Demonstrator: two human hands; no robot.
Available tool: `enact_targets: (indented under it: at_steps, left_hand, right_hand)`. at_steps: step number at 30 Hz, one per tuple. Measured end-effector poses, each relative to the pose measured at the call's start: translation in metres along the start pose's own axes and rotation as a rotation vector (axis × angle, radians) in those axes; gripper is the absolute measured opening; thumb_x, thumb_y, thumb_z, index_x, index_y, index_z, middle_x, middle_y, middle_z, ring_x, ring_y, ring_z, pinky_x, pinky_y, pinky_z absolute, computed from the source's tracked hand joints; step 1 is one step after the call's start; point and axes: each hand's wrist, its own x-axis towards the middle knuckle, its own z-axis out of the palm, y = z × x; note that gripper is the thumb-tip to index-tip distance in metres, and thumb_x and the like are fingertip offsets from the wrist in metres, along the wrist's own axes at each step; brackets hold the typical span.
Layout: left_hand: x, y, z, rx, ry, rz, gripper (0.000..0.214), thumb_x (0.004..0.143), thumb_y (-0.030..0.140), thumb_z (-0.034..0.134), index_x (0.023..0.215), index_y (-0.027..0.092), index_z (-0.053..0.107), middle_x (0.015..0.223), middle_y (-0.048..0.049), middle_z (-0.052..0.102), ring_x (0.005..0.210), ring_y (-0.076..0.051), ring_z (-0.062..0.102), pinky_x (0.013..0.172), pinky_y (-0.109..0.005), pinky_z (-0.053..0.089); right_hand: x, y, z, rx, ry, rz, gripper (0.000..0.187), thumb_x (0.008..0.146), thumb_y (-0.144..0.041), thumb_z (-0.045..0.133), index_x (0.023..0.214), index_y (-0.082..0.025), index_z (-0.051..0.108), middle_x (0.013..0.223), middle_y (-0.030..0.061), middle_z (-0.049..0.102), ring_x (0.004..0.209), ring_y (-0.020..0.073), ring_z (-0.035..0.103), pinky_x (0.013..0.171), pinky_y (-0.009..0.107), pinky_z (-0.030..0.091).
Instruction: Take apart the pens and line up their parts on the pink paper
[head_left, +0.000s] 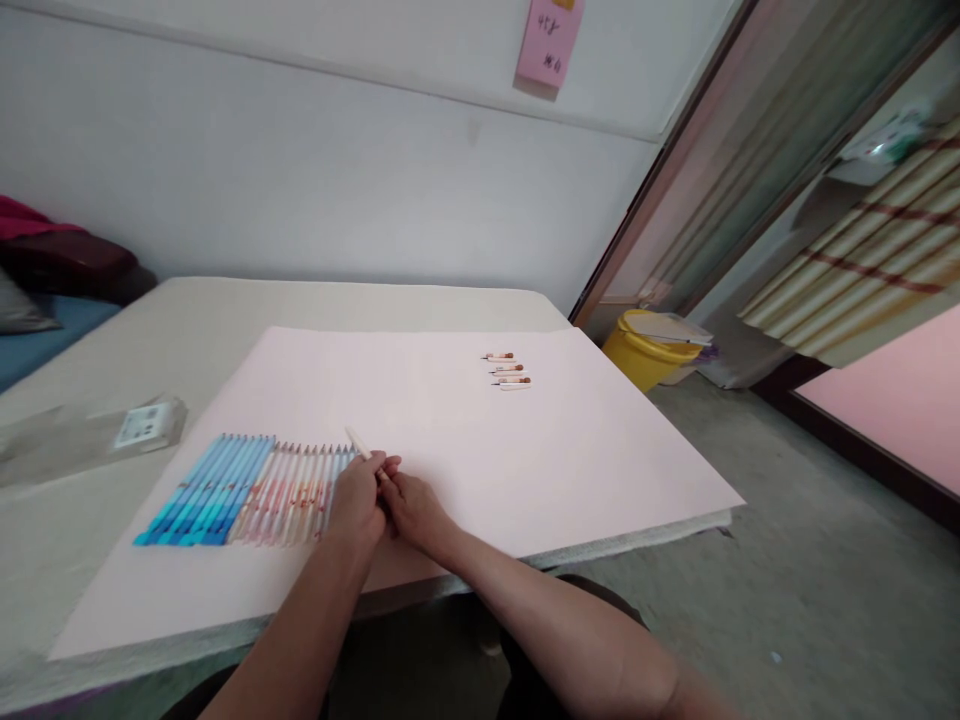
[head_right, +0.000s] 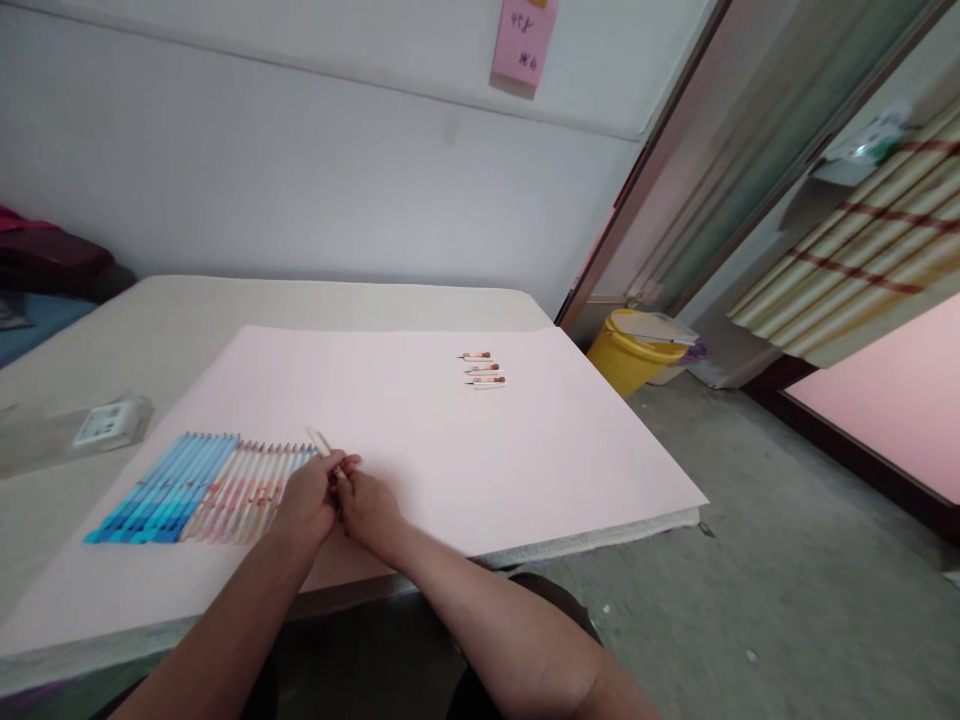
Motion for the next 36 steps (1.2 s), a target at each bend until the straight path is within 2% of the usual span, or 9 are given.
enact_targets:
  at_steps: [3, 14, 19, 36]
  left_hand:
    - [0.0009, -0.0008, -0.0005, -0.001, 0.000, 0.003, 0.005, 0.067, 0.008, 0.059, 0.068, 0.012, 0.056, 0.063, -0.0051, 0.063, 0.052, -0.009, 0.053, 0.049, -0.019, 0.041]
    - [0.0008, -0.0006, 0.0000, 0.007, 0.001, 0.005, 0.004, 0.069, 0.007, 0.057, 0.068, 0.011, 0.056, 0.061, -0.0052, 0.063, 0.050, -0.008, 0.052, 0.046, -0.017, 0.038]
    - [0.0014, -0.0008, 0.0000, 0.002, 0.011, -0.003, 0.004, 0.069, 0.007, 0.058, 0.067, 0.011, 0.056, 0.062, -0.0055, 0.064, 0.050, -0.008, 0.052, 0.045, -0.017, 0.038]
    - [0.0032, -0.0026, -0.0011, -0.014, 0.003, 0.004, 0.005, 0.068, 0.007, 0.058, 0.068, 0.012, 0.056, 0.063, -0.0054, 0.064, 0.052, -0.009, 0.055, 0.047, -0.018, 0.039]
  right_hand:
    - [-0.0007, -0.0020, -0.0013, 0.033, -0.007, 0.033, 0.054, 0.099, -0.041, 0.016, 0.095, -0.014, 0.062, 0.078, 0.0083, 0.066, 0.066, 0.0159, 0.060, 0.060, 0.025, 0.040]
    - [0.0002, 0.0015, -0.0002, 0.013, -0.032, -0.020, 0.049, 0.100, -0.037, 0.017, 0.102, -0.014, 0.061, 0.073, 0.0070, 0.065, 0.066, 0.0161, 0.061, 0.061, 0.025, 0.044]
    - [0.0001, 0.0017, 0.0000, 0.003, -0.030, -0.030, 0.044, 0.099, -0.035, 0.022, 0.104, -0.014, 0.060, 0.075, 0.0074, 0.066, 0.066, 0.0166, 0.061, 0.062, 0.025, 0.044]
    - [0.0019, 0.0052, 0.0020, -0.064, -0.012, -0.075, 0.045, 0.099, -0.034, 0.020, 0.106, -0.014, 0.059, 0.078, 0.0088, 0.066, 0.068, 0.0174, 0.061, 0.060, 0.026, 0.044]
